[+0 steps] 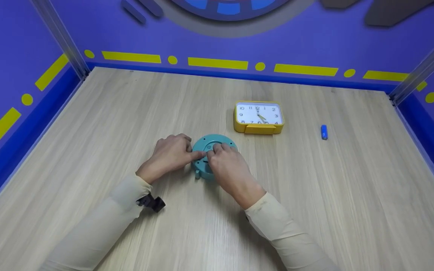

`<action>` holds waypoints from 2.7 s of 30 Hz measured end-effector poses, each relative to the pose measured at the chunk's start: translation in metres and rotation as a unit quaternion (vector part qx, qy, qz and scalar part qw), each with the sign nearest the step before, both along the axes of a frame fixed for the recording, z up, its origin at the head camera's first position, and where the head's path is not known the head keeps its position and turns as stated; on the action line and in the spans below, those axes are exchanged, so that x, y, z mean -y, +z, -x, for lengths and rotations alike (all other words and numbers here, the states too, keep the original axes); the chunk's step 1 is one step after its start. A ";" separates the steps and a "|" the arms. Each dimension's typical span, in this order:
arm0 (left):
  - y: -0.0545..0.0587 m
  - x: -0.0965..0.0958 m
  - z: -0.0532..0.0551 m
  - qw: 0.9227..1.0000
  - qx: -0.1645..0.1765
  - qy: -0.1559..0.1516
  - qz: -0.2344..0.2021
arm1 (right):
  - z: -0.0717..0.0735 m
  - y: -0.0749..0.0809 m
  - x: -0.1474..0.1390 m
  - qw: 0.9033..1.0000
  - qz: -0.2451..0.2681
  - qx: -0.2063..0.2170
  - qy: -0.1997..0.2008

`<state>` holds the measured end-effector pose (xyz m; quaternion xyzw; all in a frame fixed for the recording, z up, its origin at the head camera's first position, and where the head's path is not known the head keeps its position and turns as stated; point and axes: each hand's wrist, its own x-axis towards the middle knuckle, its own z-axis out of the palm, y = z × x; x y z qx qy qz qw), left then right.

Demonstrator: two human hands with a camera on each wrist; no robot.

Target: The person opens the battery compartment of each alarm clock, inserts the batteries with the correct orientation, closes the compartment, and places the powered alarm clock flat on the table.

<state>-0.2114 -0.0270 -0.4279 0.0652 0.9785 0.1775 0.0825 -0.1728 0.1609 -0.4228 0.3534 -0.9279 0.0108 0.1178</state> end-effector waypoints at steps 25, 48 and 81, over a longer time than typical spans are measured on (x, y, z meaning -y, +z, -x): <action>-0.001 0.000 0.000 1.000 0.000 0.005 -0.005 | 0.010 0.003 -0.018 0.991 0.110 0.065 -0.034; 0.000 0.000 0.000 1.000 0.010 0.005 -0.008 | 0.020 0.012 -0.035 0.911 0.030 0.318 -0.261; 0.000 0.000 0.000 0.999 0.010 0.017 -0.027 | 0.028 0.011 -0.038 0.901 0.076 0.343 -0.255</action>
